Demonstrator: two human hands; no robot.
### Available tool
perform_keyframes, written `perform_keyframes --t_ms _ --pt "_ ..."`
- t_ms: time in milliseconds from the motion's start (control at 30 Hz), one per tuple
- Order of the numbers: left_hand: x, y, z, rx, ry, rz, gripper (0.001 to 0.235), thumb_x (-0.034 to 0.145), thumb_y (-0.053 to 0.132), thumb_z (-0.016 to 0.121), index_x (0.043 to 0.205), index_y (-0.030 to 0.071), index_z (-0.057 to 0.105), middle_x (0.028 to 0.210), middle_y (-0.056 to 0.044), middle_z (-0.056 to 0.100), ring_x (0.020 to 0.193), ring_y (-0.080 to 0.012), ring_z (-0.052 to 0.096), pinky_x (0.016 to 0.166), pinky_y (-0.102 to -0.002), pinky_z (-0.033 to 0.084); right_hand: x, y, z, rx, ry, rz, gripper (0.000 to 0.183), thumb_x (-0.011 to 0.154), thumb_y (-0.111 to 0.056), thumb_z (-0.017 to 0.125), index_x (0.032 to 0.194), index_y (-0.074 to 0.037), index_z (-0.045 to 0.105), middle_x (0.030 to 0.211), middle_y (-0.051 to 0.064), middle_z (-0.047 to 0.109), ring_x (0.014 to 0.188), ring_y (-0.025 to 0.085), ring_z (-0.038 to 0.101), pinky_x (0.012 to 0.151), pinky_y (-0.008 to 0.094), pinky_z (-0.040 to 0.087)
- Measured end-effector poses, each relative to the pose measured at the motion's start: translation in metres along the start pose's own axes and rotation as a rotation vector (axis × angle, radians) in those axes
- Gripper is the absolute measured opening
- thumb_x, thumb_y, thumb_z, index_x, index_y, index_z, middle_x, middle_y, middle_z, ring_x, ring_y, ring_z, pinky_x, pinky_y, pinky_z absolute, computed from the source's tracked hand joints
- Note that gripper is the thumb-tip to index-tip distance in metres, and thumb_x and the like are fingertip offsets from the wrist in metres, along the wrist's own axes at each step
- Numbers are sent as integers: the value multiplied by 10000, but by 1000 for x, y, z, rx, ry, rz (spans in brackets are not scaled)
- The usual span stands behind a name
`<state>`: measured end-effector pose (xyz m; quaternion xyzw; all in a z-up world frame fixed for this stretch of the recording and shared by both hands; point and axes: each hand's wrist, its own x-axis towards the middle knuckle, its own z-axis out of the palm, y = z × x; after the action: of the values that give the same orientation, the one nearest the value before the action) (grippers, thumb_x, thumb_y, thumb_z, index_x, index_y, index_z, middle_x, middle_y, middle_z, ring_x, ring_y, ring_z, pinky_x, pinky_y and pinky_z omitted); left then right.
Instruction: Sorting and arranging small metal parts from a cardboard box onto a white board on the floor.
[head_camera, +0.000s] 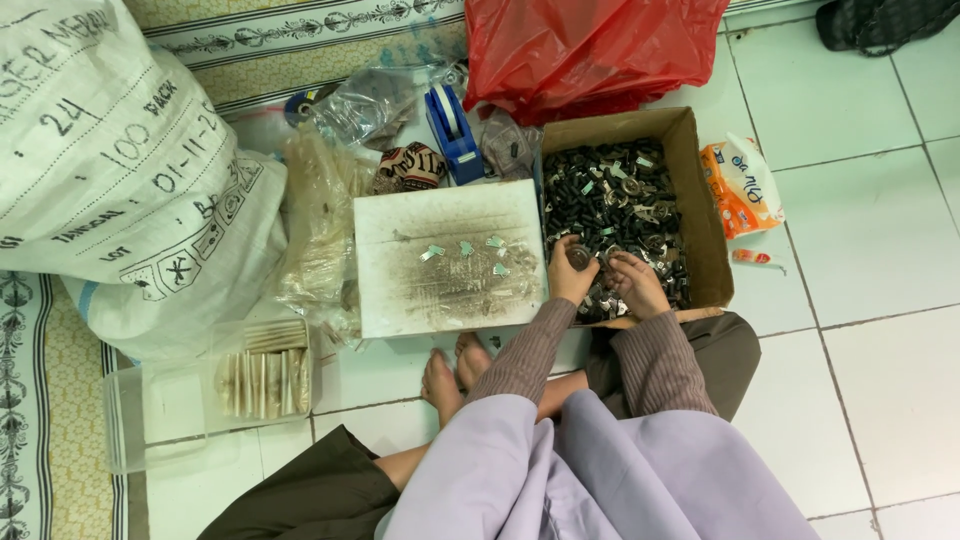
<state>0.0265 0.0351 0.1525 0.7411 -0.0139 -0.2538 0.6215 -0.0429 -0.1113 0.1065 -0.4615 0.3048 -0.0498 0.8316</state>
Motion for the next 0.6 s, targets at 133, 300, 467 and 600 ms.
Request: perform_keyframes --t_ms 133,300,467,600 --pt "15 -36 13 25 -46 3 476 896 201 689 1333 133 513 1245 -183 574 1253 -414 565 1049 -526 511 3 6 -10 70 -14 -14 152 950 -46 702 1099 -75 692 889 -13 712 789 139 740 777 272 573" --pt "2 -19 0 102 -170 198 525 839 311 745 1340 195 640 1435 -177 543 1457 -403 409 1218 -556 332 -7 -4 0 77 -19 -47 169 931 -22 719 1091 -76 707 876 -11 714 722 119 722 720 255 578" --pt "24 -56 19 -29 -115 158 264 994 392 700 1194 226 740 1311 -69 605 1279 -294 509 1107 -493 410 4 11 -9 42 -34 -56 172 919 1 725 1077 -66 717 880 15 706 743 121 723 720 271 582" --pt "26 -58 18 -203 -13 151 204 1082 304 630 1193 185 753 1077 -38 727 992 -194 701 917 -399 573 -13 -9 10 59 23 -74 93 967 -80 713 1050 -120 728 1018 17 734 928 154 720 824 317 587"
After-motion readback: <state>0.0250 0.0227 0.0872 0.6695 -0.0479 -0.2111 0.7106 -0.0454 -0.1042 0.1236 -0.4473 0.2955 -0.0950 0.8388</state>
